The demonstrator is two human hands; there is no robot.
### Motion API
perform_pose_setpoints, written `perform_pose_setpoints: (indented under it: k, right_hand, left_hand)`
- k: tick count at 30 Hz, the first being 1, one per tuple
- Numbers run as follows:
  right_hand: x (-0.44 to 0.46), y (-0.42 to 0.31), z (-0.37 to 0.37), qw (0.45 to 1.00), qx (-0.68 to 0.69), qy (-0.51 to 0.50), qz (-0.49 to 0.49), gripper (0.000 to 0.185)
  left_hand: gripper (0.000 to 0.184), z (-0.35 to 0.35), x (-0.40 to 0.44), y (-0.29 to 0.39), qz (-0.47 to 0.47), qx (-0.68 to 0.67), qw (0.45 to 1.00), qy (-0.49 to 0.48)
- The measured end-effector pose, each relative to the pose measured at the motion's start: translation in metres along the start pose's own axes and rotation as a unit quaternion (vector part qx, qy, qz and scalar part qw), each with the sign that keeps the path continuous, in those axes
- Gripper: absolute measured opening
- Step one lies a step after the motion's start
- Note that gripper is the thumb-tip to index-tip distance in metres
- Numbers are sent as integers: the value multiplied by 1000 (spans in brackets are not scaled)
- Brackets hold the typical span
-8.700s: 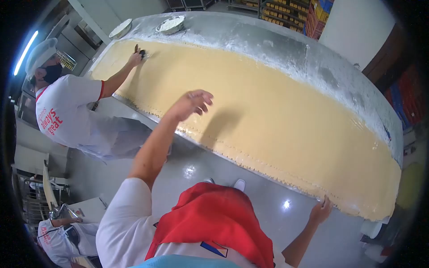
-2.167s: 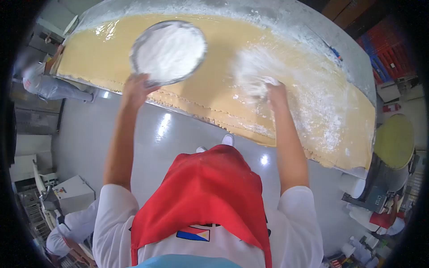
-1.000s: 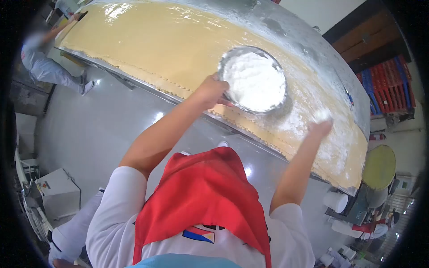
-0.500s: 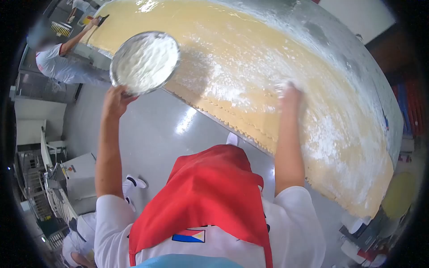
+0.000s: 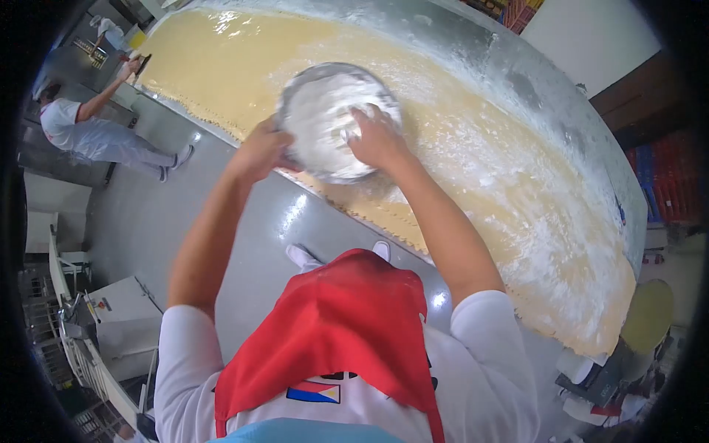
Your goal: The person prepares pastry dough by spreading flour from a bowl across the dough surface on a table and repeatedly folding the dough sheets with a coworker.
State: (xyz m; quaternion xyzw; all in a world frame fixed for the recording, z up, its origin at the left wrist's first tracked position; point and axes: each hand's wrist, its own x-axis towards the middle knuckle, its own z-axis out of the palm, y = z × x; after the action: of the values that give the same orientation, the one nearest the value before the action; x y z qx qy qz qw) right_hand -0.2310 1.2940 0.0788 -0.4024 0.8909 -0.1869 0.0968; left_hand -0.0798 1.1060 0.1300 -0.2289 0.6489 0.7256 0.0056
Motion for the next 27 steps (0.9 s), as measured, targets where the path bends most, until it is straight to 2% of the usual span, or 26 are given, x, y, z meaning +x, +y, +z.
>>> perform_pose_setpoints:
  k: [1,2,4,6,7,8,10,11,12,13,14,16,17,19,21,23,24,25,27]
  right_hand:
    - [6,-12,11,998,-4,10,65,68]
    - [13,-19,20,998,-11,13,66,68]
    - [33,-21,30,963,194,47,182,67]
    - [46,-8,48,969,164,86,163,63]
    - [53,1,51,927,304,54,214,60]
    - [56,8,50,860,438,22,260,57]
    - [43,2,23,749,580,102,303,41]
    - [32,38,20,654,733,81,169,36]
    - [20,76,17,526,848,57,27,33]
    - [-3,78,10,631,700,315,112,34]
    - [-26,85,-6,546,681,425,238,34]
    - [-82,145,-5,493,613,577,219,31]
    - [-125,223,13,553,578,560,215,27]
    - [-107,169,9,505,504,634,298,25]
    - [-56,149,46,526,499,577,376,24]
    - [26,95,90,660,492,370,431,24]
    - [65,45,103,720,480,264,427,24]
    - [102,0,125,767,494,254,321,24]
    - [144,-47,136,765,545,189,285,22]
  left_hand:
    - [49,5,12,-2,-11,-10,1000,-25]
    - [49,12,22,-3,-17,-19,998,-50]
    - [48,28,35,-6,-19,-53,998,-31]
    - [47,31,50,-18,-20,-94,993,-63]
    - [48,28,56,-24,-27,-103,991,-85]
    - [48,23,60,-28,-34,-112,987,-107]
    - [50,8,62,-28,-50,-125,984,-118]
    - [50,0,62,-27,-57,-125,984,-117]
    - [51,-10,60,-25,-65,-123,983,-117]
    - [52,-29,54,-17,-56,-122,983,-127]
    - [52,-50,50,-12,-60,-122,982,-129]
    - [52,-96,48,-1,-48,-149,979,-127]
    - [52,-120,50,2,-35,-152,982,-109]
    - [49,-167,65,5,-13,-161,985,-59]
    - [43,-210,80,14,-3,-158,987,13]
    - [35,-254,87,24,9,-139,988,72]
    - [31,-281,86,27,20,-130,987,90]
    - [30,-306,80,30,23,-130,983,127]
    - [30,-348,53,39,18,-102,977,188]
